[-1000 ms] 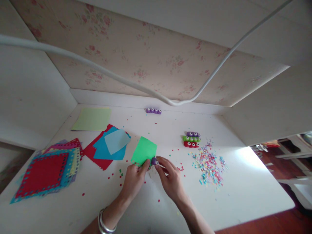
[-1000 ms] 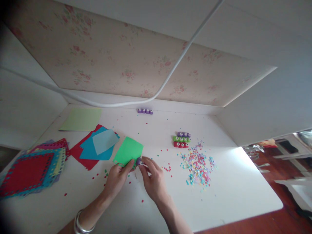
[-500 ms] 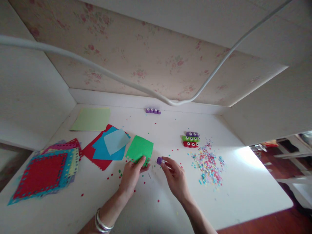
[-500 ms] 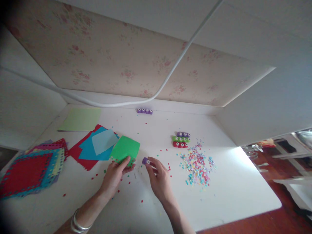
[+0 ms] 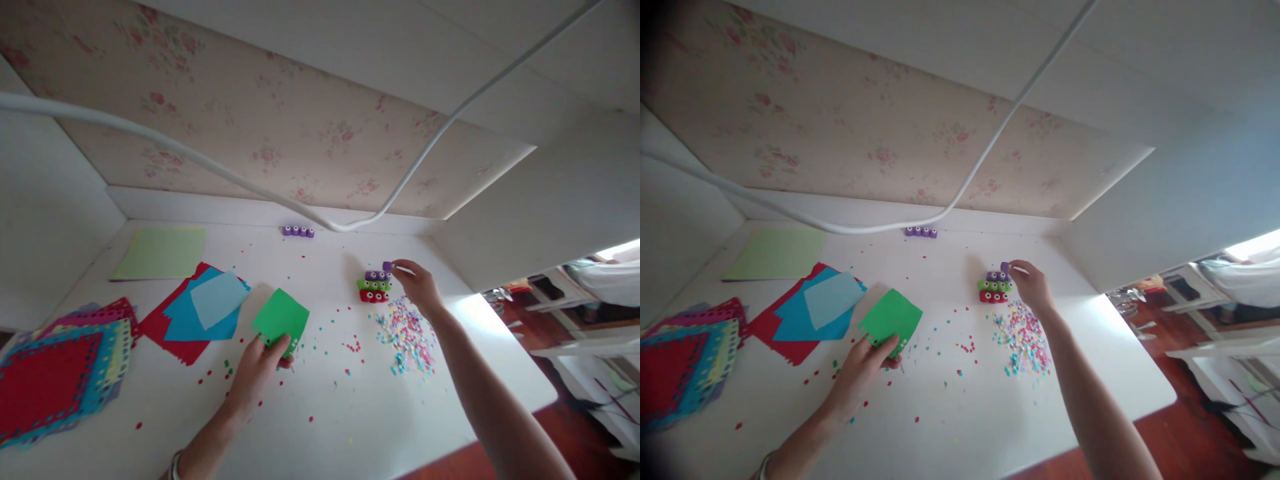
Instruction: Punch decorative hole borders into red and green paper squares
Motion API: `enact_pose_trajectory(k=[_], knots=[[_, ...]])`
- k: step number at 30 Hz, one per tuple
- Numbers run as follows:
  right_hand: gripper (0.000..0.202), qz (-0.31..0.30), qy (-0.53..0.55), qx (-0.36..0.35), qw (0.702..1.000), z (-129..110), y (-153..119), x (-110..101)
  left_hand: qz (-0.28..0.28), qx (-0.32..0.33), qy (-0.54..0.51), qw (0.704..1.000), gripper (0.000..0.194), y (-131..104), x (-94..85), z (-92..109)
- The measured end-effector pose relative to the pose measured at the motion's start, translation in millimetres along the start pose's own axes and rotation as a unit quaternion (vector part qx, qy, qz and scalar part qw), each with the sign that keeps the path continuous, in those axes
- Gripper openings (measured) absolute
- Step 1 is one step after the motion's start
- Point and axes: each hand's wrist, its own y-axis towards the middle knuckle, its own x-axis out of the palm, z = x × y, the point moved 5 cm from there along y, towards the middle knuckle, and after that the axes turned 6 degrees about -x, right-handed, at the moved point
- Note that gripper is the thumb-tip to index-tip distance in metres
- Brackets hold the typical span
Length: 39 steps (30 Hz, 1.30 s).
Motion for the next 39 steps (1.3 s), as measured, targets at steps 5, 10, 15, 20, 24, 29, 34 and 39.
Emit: enact_pose_trajectory(k=[5, 10, 15, 20, 24, 29, 34, 39], knots=[[0.024, -0.166, -0.187, -0.135, 0.959, -6.1, 35.0, 27.8, -0.020, 0.019, 0.039, 0.999, 0.033, -1.6, 3.2, 3.1], [0.022, -0.298, -0.228, -0.226, 0.899, -19.9, 43.0, 68.0, -0.013, 0.014, 0.033, 0.999, 0.032, 0.5, 2.5, 5.0], [0.026, -0.351, -0.254, -0.239, 0.869, -14.2, 48.5, 75.3, -0.016, 0.002, 0.026, 1.000, 0.033, 6.3, -0.5, 0.2], [0.040, -0.364, -0.263, -0.247, 0.859, -17.9, 51.6, 75.8, -0.018, 0.003, 0.020, 1.000, 0.031, 8.6, -1.2, -1.8], [0.041, -0.285, -0.247, -0.280, 0.883, -50.3, 59.0, 96.9, 0.026, 0.015, 0.053, 0.998, 0.026, 4.7, -2.7, 2.2], [0.053, -0.257, -0.224, -0.300, 0.891, -89.0, 75.4, 168.6, 0.034, 0.024, 0.100, 0.994, 0.026, -1.3, 0.4, 10.4], [0.055, -0.275, -0.226, -0.294, 0.887, -99.5, 98.8, 218.7, 0.037, -0.006, 0.030, 0.999, 0.026, 0.5, -3.7, 14.2], [0.034, -0.268, -0.222, -0.261, 0.901, -94.2, 98.4, 208.1, 0.082, 0.006, 0.066, 0.994, 0.028, 3.5, -16.4, 14.2]])
